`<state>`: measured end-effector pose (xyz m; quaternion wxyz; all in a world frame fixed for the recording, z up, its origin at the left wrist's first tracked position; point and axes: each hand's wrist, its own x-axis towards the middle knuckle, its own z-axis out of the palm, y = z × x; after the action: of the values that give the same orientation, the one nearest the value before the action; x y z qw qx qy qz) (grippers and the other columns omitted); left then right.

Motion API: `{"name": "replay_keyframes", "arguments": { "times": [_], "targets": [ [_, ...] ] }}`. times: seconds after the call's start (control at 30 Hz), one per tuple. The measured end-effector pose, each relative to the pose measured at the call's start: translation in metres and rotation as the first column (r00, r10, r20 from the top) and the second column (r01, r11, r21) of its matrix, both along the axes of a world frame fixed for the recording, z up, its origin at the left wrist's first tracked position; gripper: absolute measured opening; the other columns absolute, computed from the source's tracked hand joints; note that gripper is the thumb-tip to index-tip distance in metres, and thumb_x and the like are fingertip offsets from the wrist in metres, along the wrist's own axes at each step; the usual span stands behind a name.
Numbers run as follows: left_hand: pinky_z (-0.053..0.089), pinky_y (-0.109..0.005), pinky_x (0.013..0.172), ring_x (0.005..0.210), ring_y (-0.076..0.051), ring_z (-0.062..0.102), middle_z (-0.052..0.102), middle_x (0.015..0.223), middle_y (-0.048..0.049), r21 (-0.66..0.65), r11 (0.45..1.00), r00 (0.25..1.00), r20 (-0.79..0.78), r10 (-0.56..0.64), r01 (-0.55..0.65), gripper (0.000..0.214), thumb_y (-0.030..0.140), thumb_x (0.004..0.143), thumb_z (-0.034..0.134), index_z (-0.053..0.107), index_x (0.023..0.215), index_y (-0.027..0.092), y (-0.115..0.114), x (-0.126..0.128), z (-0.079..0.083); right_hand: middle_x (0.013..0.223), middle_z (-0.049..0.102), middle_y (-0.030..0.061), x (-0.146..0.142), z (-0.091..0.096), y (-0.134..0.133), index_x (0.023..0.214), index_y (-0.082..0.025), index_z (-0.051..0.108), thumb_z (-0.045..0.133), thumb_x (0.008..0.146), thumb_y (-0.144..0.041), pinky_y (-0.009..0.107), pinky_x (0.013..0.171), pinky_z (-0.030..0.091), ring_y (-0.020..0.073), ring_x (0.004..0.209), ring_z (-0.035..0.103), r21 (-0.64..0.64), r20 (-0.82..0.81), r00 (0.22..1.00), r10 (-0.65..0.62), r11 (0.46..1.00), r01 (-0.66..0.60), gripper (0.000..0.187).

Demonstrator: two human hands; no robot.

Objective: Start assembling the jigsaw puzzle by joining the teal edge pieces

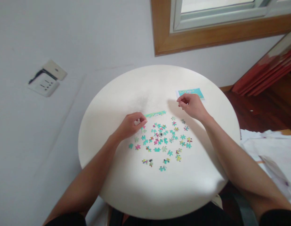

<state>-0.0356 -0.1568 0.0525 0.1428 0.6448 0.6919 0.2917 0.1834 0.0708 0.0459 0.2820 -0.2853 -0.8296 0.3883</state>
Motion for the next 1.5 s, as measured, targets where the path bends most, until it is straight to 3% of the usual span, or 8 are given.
{"name": "replay_keyframes", "arguments": {
  "times": [0.17, 0.37, 0.47, 0.67, 0.87, 1.03, 1.5],
  "targets": [
    [0.044, -0.024, 0.068, 0.072, -0.013, 0.057, 0.065, 0.077, -0.0012, 0.017, 0.998, 0.998, 0.003, 0.06, -0.06, 0.021, 0.033, 0.091, 0.055, 0.064, 0.082, 0.017, 0.001, -0.006, -0.002, 0.065, 0.066, 0.0039, 0.003, 0.007, -0.001, 0.078, -0.016, 0.069, 0.049, 0.073, -0.012, 0.031, 0.057, 0.044, 0.014, 0.055, 0.056, -0.033, -0.02, 1.0, -0.018, 0.999, 0.018, 0.021],
    [0.045, -0.024, 0.071, 0.075, -0.013, 0.059, 0.068, 0.083, -0.002, 0.042, 0.997, 0.998, 0.004, 0.062, -0.063, 0.017, 0.028, 0.091, 0.056, 0.068, 0.087, 0.017, 0.003, -0.012, -0.007, 0.069, 0.069, 0.0054, 0.011, 0.036, -0.009, 0.082, -0.016, 0.071, 0.052, 0.076, -0.014, 0.031, 0.06, 0.049, 0.0154, 0.059, 0.061, -0.027, -0.113, 0.99, -0.079, 0.997, 0.076, 0.02],
    [0.045, -0.025, 0.071, 0.079, -0.014, 0.061, 0.069, 0.088, -0.0028, 0.039, 0.997, 0.998, 0.0, 0.062, -0.062, 0.016, 0.027, 0.089, 0.058, 0.069, 0.094, 0.017, 0.004, -0.018, -0.012, 0.071, 0.07, 0.0064, 0.012, 0.042, -0.011, 0.084, -0.015, 0.072, 0.055, 0.078, -0.015, 0.033, 0.063, 0.05, 0.0169, 0.063, 0.063, -0.024, -0.146, 0.986, -0.079, 0.997, 0.076, 0.019],
    [0.046, -0.025, 0.068, 0.078, -0.015, 0.063, 0.07, 0.092, -0.004, 0.035, 0.991, 0.992, 0.0, 0.128, -0.128, 0.025, 0.03, 0.085, 0.064, 0.073, 0.105, 0.019, 0.004, -0.033, -0.02, 0.07, 0.07, 0.0059, 0.006, 0.017, -0.003, 0.081, -0.016, 0.074, 0.06, 0.077, -0.019, 0.033, 0.065, 0.049, 0.0176, 0.064, 0.062, 0.078, -0.059, 0.994, -0.094, 0.992, 0.098, 0.014],
    [0.048, -0.026, 0.067, 0.069, -0.013, 0.061, 0.07, 0.085, -0.0025, 0.053, 0.967, 0.968, 0.041, 0.247, -0.249, 0.027, 0.033, 0.083, 0.066, 0.077, 0.103, 0.019, 0.006, -0.03, -0.022, 0.079, 0.075, 0.0092, 0.0, -0.008, -0.002, 0.081, -0.013, 0.077, 0.057, 0.078, -0.02, 0.033, 0.07, 0.048, 0.0194, 0.069, 0.065, 0.122, 0.11, 0.992, 0.065, 0.989, -0.079, 0.022],
    [0.049, -0.027, 0.069, 0.067, -0.014, 0.059, 0.07, 0.085, -0.0021, 0.02, 0.953, 0.952, 0.04, 0.303, -0.304, 0.029, 0.037, 0.081, 0.069, 0.078, 0.102, 0.019, 0.008, -0.029, -0.024, 0.082, 0.075, 0.0087, -0.005, -0.018, -0.002, 0.082, -0.014, 0.078, 0.057, 0.078, -0.018, 0.032, 0.07, 0.048, 0.0193, 0.072, 0.065, 0.084, 0.163, 0.979, 0.12, 0.987, -0.135, 0.022],
    [0.049, -0.029, 0.069, 0.07, -0.017, 0.062, 0.071, 0.084, -0.0026, -0.062, 0.948, 0.948, 0.047, 0.315, -0.312, 0.034, 0.045, 0.077, 0.07, 0.079, 0.098, 0.019, 0.011, -0.034, -0.028, 0.072, 0.073, 0.0074, -0.008, -0.033, 0.005, 0.077, -0.014, 0.078, 0.061, 0.075, -0.021, 0.03, 0.061, 0.044, 0.0176, 0.064, 0.062, 0.007, 0.199, 0.974, 0.104, 0.994, -0.108, 0.018]
  ]
}}
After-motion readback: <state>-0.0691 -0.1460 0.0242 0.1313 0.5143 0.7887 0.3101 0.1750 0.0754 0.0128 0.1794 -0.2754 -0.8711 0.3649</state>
